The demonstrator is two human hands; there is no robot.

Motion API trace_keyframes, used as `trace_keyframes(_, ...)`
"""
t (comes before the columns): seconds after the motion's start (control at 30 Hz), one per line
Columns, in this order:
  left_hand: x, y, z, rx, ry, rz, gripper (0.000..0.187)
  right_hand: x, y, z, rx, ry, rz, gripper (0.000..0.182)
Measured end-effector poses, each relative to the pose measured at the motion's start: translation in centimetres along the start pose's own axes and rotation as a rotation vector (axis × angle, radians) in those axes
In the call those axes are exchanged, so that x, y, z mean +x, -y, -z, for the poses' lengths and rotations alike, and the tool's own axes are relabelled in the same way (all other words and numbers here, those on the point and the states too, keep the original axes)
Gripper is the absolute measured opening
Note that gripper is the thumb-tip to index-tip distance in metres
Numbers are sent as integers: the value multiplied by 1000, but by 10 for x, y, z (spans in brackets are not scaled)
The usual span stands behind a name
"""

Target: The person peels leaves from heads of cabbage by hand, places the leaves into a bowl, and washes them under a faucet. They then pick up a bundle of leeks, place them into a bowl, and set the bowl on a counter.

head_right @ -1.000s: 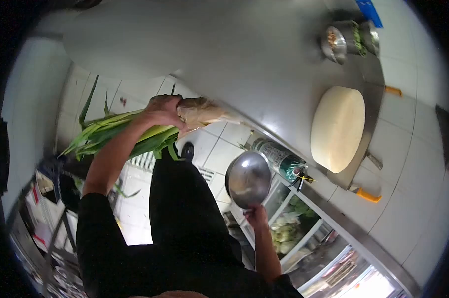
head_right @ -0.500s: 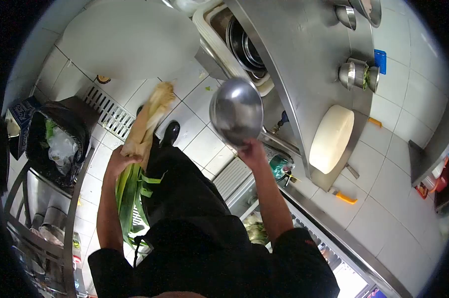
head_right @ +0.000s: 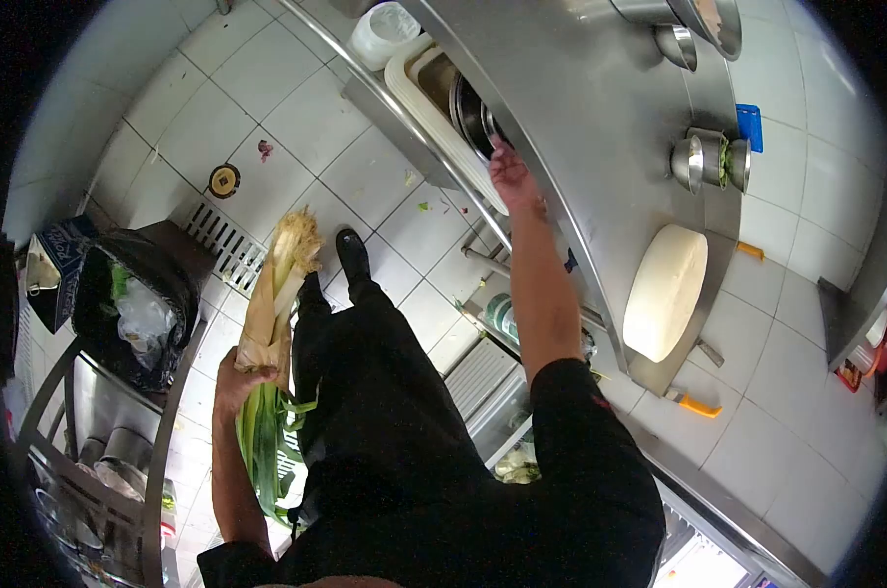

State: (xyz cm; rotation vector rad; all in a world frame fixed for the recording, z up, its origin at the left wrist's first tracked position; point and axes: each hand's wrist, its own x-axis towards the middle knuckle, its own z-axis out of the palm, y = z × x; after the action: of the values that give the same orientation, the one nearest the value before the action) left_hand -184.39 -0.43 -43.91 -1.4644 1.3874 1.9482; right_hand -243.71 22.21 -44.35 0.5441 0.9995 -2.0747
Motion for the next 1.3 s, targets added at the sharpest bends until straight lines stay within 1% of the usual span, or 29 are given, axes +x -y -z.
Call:
trace_keyframes(0.1,2,-33,-16,40,-9,-82,72,-39,-30,12,-244,-155,-100,37)
trace_keyframes(0.13,8,-51,-26,197,-48,-145,75,-56,-47,28,-433,-78,-242,38)
trace_keyframes(0.17,20,-63,-39,90,-14,-194,77,-79,-63,47,-541,170,-411,43)
trace_keyframes(0.2,12,-120,-54,298,-1,-159,79,-110,-92,46,-767,144,-442,45)
trace_keyframes(0.23,7,-168,-72,377,0,-170,79,-144,-116,23,-881,96,-540,57)
trace_keyframes(0.27,30,-173,-91,453,-17,-199,78,-166,-133,23,-859,239,-573,61)
trace_keyframes(0.3,36,-203,-112,523,-48,-221,81,-182,-145,7,-862,164,-605,65)
trace_keyframes(0.33,33,-242,-132,683,-49,-233,83,-188,-150,-3,-822,142,-541,67)
trace_keyframes(0.37,41,-262,-148,701,-33,-292,84,-185,-150,-9,-778,122,-475,69)
trace_keyframes(0.43,56,-294,-174,717,-59,-347,82,-146,-123,-4,-613,-34,-170,55)
trace_keyframes(0.47,61,-306,-184,714,-75,-366,82,-113,-104,21,-519,30,37,47)
trace_keyframes(0.5,68,-315,-191,712,-86,-381,81,-72,-81,61,-419,85,240,42)
trace_keyframes(0.53,69,-324,-194,690,-89,-363,79,-52,-49,60,-229,5,176,44)
trace_keyframes(0.57,77,-326,-197,677,-102,-359,79,-33,-18,58,-32,-84,129,47)
trace_keyframes(0.6,84,-326,-198,665,-114,-352,79,-15,5,55,72,-131,107,44)
trace_keyframes(0.7,98,-314,-195,536,-156,-359,77,24,34,52,94,-55,132,37)
trace_keyframes(0.77,103,-302,-192,421,-179,-364,76,34,36,51,70,-13,133,32)
trace_keyframes(0.8,116,-287,-190,269,-173,-431,76,35,34,50,46,6,130,30)
trace_keyframes(0.83,131,-273,-184,269,-188,-389,77,34,34,52,23,14,123,27)
trace_keyframes(0.9,126,-272,-181,256,-211,-291,78,28,27,51,-56,25,93,23)
trace_keyframes(0.93,124,-279,-180,310,-220,-244,80,26,25,51,-98,32,77,21)
trace_keyframes(1.03,135,-283,-186,377,-292,-211,83,20,11,52,-261,50,37,16)
trace_keyframes(1.1,142,-284,-192,412,-320,-235,85,15,3,51,-394,71,-1,14)
trace_keyframes(1.2,143,-285,-197,432,-362,-242,85,7,-5,43,-661,95,-68,15)
trace_keyframes(1.23,148,-276,-196,253,-271,-265,84,-1,-8,34,-747,91,-88,16)
trace_keyframes(1.3,162,-256,-195,-108,-83,-319,84,-25,-14,14,-818,-17,-100,7)
